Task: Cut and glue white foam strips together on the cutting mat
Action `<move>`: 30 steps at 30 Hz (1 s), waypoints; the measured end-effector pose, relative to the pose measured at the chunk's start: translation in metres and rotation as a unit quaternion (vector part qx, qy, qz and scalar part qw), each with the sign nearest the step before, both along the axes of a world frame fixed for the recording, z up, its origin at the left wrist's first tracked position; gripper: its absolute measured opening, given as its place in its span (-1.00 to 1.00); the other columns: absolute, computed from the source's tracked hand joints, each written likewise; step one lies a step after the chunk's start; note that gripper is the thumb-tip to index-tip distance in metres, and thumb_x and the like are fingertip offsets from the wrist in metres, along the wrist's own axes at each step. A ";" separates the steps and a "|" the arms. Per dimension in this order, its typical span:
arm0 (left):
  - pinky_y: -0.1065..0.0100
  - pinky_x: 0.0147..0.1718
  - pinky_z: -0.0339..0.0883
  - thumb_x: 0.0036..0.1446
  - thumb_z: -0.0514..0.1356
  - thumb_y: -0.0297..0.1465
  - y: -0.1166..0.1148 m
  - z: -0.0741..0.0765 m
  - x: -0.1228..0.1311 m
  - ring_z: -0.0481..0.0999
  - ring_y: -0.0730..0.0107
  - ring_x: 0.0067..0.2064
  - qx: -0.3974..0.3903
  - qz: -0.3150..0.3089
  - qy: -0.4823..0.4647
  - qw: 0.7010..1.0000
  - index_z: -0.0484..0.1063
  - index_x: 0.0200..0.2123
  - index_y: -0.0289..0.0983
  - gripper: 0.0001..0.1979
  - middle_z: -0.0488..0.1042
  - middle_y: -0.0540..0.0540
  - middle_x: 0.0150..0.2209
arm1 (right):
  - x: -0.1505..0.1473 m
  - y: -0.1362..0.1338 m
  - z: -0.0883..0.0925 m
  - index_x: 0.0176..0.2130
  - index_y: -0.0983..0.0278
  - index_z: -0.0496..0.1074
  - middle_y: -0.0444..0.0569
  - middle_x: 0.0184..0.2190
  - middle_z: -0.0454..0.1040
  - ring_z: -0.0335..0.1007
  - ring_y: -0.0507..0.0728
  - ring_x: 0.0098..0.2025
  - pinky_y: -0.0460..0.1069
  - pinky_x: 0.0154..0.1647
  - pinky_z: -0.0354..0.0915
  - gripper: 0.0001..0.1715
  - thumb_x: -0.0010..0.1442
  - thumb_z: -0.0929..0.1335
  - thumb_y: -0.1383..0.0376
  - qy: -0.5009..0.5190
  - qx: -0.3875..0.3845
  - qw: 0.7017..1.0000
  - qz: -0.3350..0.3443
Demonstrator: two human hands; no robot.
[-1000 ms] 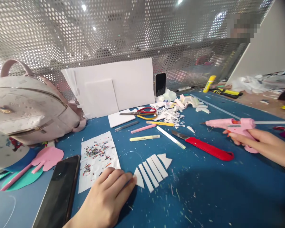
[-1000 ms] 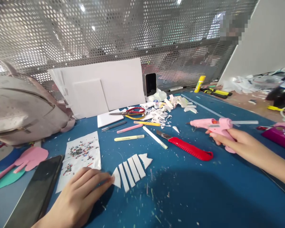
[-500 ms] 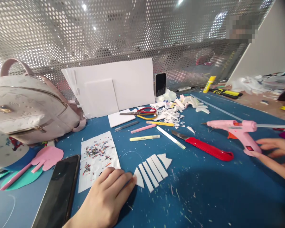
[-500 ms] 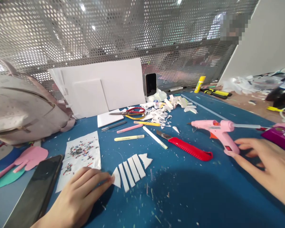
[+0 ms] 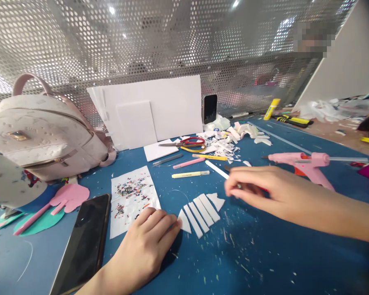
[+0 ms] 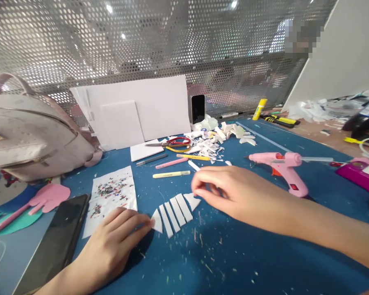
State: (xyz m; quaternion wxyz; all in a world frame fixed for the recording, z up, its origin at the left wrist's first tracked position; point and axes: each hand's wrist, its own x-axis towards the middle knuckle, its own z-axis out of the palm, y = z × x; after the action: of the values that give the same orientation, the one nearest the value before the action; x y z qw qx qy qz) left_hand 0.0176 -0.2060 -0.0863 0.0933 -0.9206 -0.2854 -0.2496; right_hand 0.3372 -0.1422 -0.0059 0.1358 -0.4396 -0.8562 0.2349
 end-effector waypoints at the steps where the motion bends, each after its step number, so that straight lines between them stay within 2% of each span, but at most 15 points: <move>1: 0.17 -0.24 0.29 0.44 -0.05 -0.55 0.000 0.000 0.000 0.43 0.21 -0.18 0.001 0.001 0.000 1.000 0.50 -0.02 -0.43 -0.68 0.56 -0.22 -0.15 | -0.019 0.010 0.000 -0.23 0.13 0.49 -0.13 -0.36 0.53 0.30 0.06 -0.44 -0.01 -0.40 0.13 -0.69 0.42 0.26 0.06 -0.008 0.004 0.999 0.040; 3: 0.18 -0.25 0.29 0.44 -0.05 -0.55 -0.001 0.001 0.001 0.42 0.22 -0.20 0.003 0.000 -0.001 1.000 0.50 -0.02 -0.42 -0.68 0.56 -0.20 -0.16 | -0.053 0.029 -0.005 -0.18 0.15 0.49 -0.12 -0.26 0.57 0.36 0.08 -0.35 -0.01 -0.34 0.15 -0.74 0.40 0.26 0.12 -0.027 -0.004 0.996 0.086; 6: 0.19 -0.25 0.29 0.44 -0.04 -0.55 -0.002 0.001 0.001 0.43 0.22 -0.20 0.007 0.000 -0.004 1.000 0.50 -0.03 -0.41 -0.69 0.56 -0.20 -0.17 | -0.086 0.052 -0.019 -0.19 0.17 0.49 -0.12 -0.29 0.56 0.35 0.07 -0.38 -0.01 -0.35 0.11 -0.76 0.36 0.31 0.10 -0.061 -0.018 0.992 0.111; 9: 0.18 -0.24 0.29 0.44 -0.05 -0.56 -0.001 0.001 0.001 0.44 0.21 -0.19 0.011 0.002 -0.003 1.000 0.50 -0.02 -0.42 -0.69 0.56 -0.21 -0.19 | -0.104 0.064 -0.031 -0.26 0.21 0.51 -0.11 -0.34 0.55 0.37 0.10 -0.37 -0.01 -0.39 0.07 -0.70 0.29 0.38 0.04 -0.079 -0.039 0.987 0.135; 13: 0.20 -0.26 0.28 0.44 -0.06 -0.56 0.000 0.001 0.001 0.44 0.22 -0.21 0.014 0.002 -0.001 1.000 0.50 -0.03 -0.43 -0.68 0.56 -0.21 -0.21 | -0.114 0.069 -0.036 -0.31 0.24 0.52 -0.11 -0.37 0.55 0.36 0.08 -0.39 -0.03 -0.40 0.06 -0.77 0.25 0.42 0.13 -0.077 -0.067 0.982 0.158; 18: 0.20 -0.25 0.29 0.45 -0.08 -0.55 0.000 -0.002 0.000 0.43 0.23 -0.22 0.010 0.005 0.004 1.000 0.49 0.00 -0.41 -0.66 0.55 -0.20 -0.19 | -0.109 0.074 -0.039 -0.28 0.25 0.53 -0.10 -0.35 0.57 0.39 0.06 -0.35 -0.05 -0.35 0.16 -0.81 0.25 0.41 0.17 -0.022 -0.109 0.980 0.164; 23: 0.18 -0.24 0.30 0.44 -0.06 -0.55 -0.001 -0.004 -0.001 0.43 0.22 -0.21 0.002 0.004 0.008 1.000 0.49 0.01 -0.42 -0.67 0.55 -0.22 -0.17 | -0.085 0.072 -0.039 -0.26 0.26 0.56 -0.07 -0.38 0.63 0.48 0.08 -0.33 -0.04 -0.30 0.26 -0.79 0.29 0.39 0.18 0.040 -0.151 0.978 0.141; 30: 0.18 -0.22 0.30 0.45 -0.07 -0.55 0.001 -0.001 0.000 0.43 0.22 -0.18 -0.005 0.001 0.005 1.000 0.50 0.01 -0.44 -0.65 0.56 -0.22 -0.14 | -0.050 0.057 -0.043 -0.30 0.21 0.65 -0.13 -0.40 0.66 0.44 0.06 -0.38 -0.03 -0.35 0.20 -0.80 0.27 0.43 0.18 0.082 -0.133 0.984 0.085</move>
State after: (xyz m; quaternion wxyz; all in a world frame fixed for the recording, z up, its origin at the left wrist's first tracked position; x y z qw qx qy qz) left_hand 0.0173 -0.2052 -0.0869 0.0900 -0.9222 -0.2872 -0.2429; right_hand 0.2868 -0.0855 -0.0488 0.1253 -0.3590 -0.8375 0.3923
